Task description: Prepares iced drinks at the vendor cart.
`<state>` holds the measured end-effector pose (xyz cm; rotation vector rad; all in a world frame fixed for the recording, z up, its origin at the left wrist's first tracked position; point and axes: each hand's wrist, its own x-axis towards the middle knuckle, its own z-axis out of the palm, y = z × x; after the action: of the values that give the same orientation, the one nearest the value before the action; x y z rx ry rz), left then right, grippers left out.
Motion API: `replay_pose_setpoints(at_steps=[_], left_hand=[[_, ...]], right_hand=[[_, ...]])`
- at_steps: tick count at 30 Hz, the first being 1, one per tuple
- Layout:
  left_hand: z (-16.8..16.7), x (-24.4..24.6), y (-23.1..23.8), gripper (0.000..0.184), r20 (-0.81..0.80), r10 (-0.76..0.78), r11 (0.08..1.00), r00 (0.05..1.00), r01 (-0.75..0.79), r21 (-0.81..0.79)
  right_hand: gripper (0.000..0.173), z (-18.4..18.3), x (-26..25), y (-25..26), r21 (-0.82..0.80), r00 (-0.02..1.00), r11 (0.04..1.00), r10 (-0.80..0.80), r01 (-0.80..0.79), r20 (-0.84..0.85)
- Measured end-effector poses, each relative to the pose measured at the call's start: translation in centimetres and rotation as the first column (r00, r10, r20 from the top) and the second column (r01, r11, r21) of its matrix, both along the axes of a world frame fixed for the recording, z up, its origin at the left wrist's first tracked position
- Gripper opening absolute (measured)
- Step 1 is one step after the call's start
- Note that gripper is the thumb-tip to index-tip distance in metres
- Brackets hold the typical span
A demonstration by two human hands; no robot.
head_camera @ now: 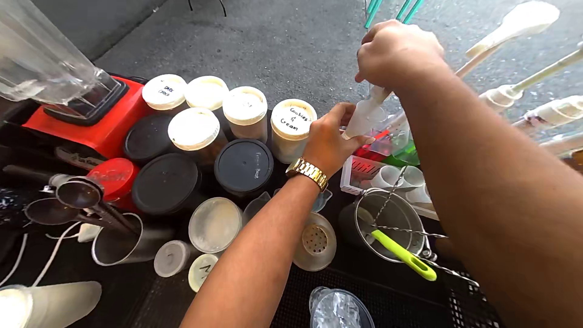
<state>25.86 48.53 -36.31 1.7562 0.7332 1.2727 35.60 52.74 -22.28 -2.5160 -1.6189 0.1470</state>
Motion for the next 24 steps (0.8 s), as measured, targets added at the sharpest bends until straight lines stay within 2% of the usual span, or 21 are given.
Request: replay_pose_setpoints(at_steps=[5, 8, 11, 13, 17, 21, 24], left_hand=[[0.3, 0.1, -0.2, 0.055, -0.023, -0.003, 1.0, 1.0, 0.004, 0.027], [0.5, 0.0, -0.4, 0.053, -0.044, -0.028, 0.999, 0.999, 0.029, 0.022], [0.8, -0.2, -0.5, 0.054, -0.072, -0.03, 0.999, 0.997, 0.027, -0.036], [0.7, -0.1, -0.5, 0.054, -0.069, -0.019, 0.999, 0.997, 0.016, -0.045], [0.5, -0.1, -0.2, 0.055, -0.032, -0.005, 0.999, 0.999, 0.004, -0.043], [0.5, 0.0, -0.3, 0.054, 0.002, 0.013, 0.999, 1.0, -0.013, -0.032], [0.8, -0.2, -0.4, 0.053, -0.017, -0.001, 1.0, 1.0, 0.001, -0.018]], right_hand=[[0.04, -0.2, 0.0, -0.1, 0.022, 1.0, 1.0, -0.009, 0.009, -0.004], [0.041, 0.9, 1.3, 0.5, 0.054, 0.991, 0.996, 0.083, -0.078, -0.104], [0.04, 3.4, 1.9, 1.7, 0.098, 0.972, 0.991, 0.106, -0.088, -0.209], [0.04, 2.9, 1.9, 1.3, 0.107, 0.986, 0.992, 0.088, -0.073, -0.141], [0.042, 0.1, 0.0, -0.4, 0.027, 1.0, 1.0, -0.004, 0.004, 0.007], [0.047, 0.3, 0.1, -0.1, -0.007, 1.0, 1.0, -0.006, 0.006, -0.004], [0.048, 1.9, 0.9, 0.6, 0.067, 0.997, 0.997, 0.046, -0.042, -0.054]])
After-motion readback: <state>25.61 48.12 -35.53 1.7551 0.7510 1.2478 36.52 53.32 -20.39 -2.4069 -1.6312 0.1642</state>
